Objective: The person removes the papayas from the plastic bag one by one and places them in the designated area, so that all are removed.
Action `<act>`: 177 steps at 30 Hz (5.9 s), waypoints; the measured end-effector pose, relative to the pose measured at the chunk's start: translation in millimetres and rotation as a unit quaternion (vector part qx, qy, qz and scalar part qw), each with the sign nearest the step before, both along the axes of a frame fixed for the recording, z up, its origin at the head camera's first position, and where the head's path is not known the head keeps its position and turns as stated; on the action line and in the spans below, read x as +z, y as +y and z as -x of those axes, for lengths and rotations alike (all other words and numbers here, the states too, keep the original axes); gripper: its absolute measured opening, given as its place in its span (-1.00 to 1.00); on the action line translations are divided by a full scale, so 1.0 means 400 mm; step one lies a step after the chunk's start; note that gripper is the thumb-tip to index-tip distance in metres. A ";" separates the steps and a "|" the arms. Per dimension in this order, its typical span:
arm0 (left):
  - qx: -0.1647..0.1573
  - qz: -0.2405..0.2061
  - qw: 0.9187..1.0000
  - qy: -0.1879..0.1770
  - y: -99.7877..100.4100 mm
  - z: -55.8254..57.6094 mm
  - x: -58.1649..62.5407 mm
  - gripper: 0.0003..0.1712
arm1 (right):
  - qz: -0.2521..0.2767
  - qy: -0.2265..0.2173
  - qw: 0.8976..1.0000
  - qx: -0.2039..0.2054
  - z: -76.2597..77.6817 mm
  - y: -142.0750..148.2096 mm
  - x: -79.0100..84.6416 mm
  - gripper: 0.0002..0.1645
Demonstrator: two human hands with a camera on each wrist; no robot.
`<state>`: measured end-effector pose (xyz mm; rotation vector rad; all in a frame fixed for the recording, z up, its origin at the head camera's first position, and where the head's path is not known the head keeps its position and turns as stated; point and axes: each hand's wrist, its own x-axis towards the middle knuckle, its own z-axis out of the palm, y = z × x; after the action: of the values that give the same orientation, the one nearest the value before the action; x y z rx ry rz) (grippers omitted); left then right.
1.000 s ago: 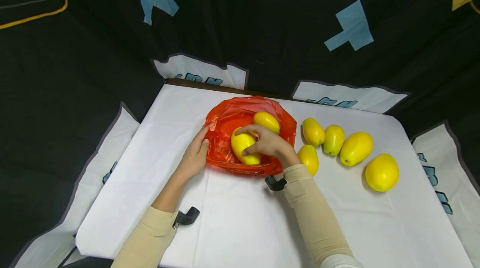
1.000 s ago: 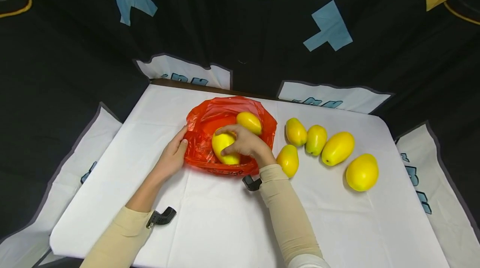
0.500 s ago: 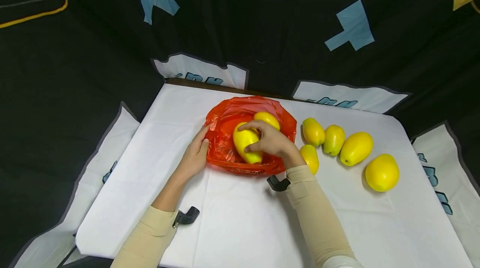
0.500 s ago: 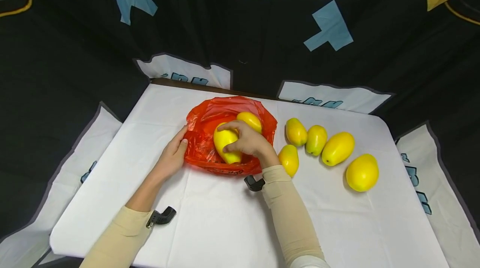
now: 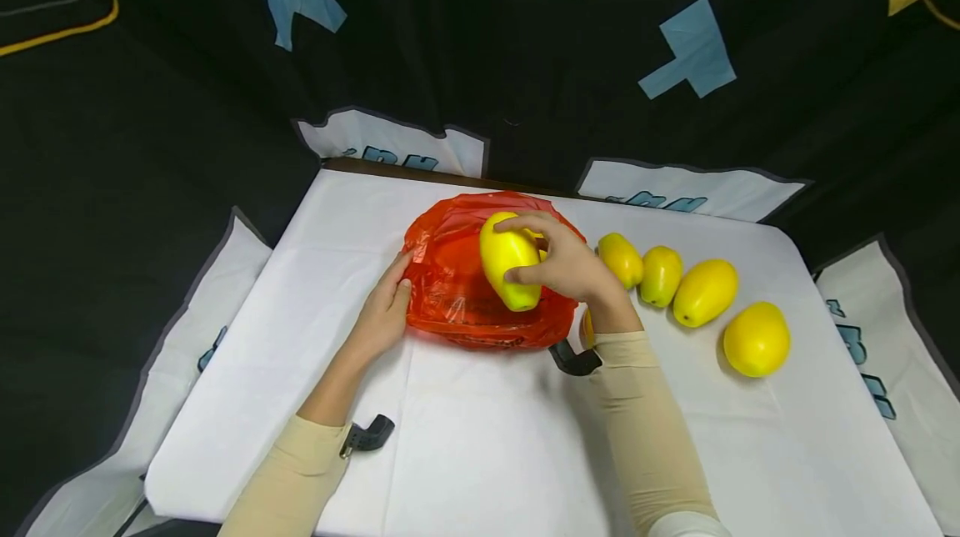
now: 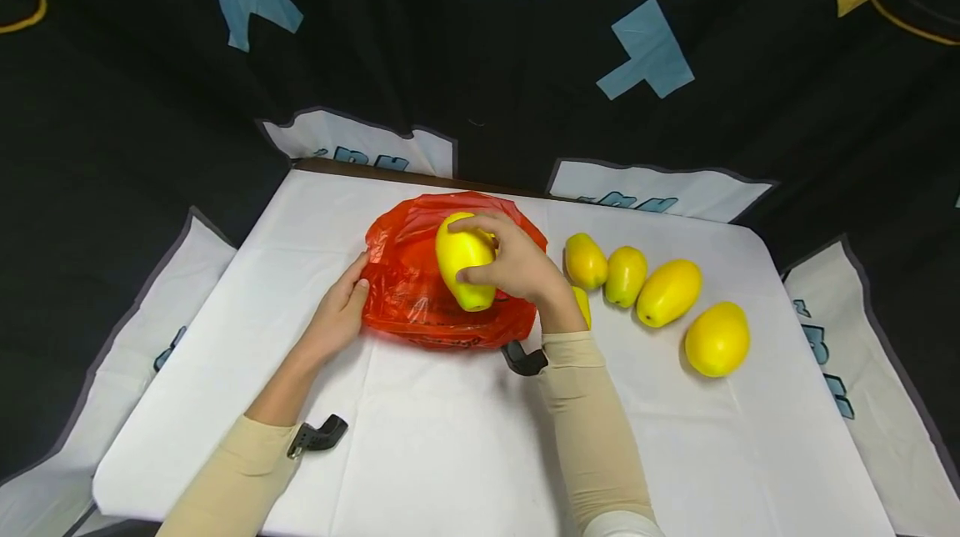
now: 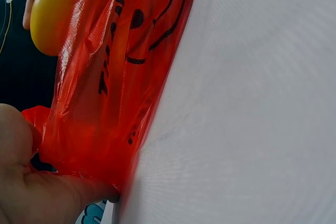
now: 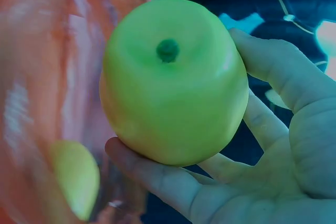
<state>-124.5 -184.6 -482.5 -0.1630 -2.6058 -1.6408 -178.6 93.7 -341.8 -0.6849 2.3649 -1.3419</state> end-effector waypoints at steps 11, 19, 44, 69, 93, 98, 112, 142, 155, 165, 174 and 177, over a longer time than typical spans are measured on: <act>0.001 0.013 1.000 0.001 -0.002 -0.001 -0.008 -0.41 | 0.020 0.058 0.997 -0.049 0.022 0.105 0.018 -0.29; 0.004 0.016 1.000 -0.006 -0.003 -0.004 -0.010 -0.40 | 0.049 0.062 0.993 -0.085 -0.016 0.172 0.080 -0.27; 0.007 0.020 1.000 -0.011 -0.005 -0.003 -0.006 -0.40 | 0.057 0.112 0.978 -0.164 -0.064 0.361 0.058 -0.23; -0.003 0.011 1.000 -0.015 -0.009 -0.002 -0.005 -0.40 | 0.064 0.037 0.969 -0.236 -0.129 0.474 -0.120 -0.23; -0.002 0.007 1.000 -0.013 -0.002 0.006 -0.013 -0.41 | 0.020 -0.018 0.972 -0.231 -0.172 0.500 -0.284 -0.23; -0.004 0.002 1.000 -0.010 -0.003 0.005 -0.014 -0.41 | 0.030 -0.026 0.972 -0.231 -0.174 0.500 -0.290 -0.22; -0.002 -0.005 1.000 -0.001 -0.001 0.003 -0.012 -0.41 | 0.044 -0.031 0.974 -0.218 -0.173 0.489 -0.268 -0.31; -0.001 -0.002 1.000 0.000 0.000 0.002 -0.004 -0.41 | -0.021 0.038 0.969 -0.243 -0.139 0.461 -0.070 -0.20; -0.013 -0.005 1.000 0.012 -0.003 0.011 0.002 -0.41 | 0.006 0.132 0.964 -0.230 -0.090 0.381 0.070 -0.03; -0.012 -0.018 1.000 0.010 0.001 0.001 -0.014 -0.42 | 0.037 0.156 0.965 -0.207 -0.059 0.312 0.098 -0.06; -0.009 -0.012 1.000 0.009 0.001 -0.003 -0.003 -0.42 | 0.060 0.150 0.970 -0.180 -0.010 0.241 0.099 -0.06; -0.008 -0.011 1.000 0.012 0.001 -0.002 -0.003 -0.42 | 0.065 0.142 0.973 -0.172 0.009 0.211 0.093 -0.07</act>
<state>-123.9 -184.0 -483.6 -0.2018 -2.5756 -1.6615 -182.2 178.3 -304.5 -0.5479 2.7393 -1.6490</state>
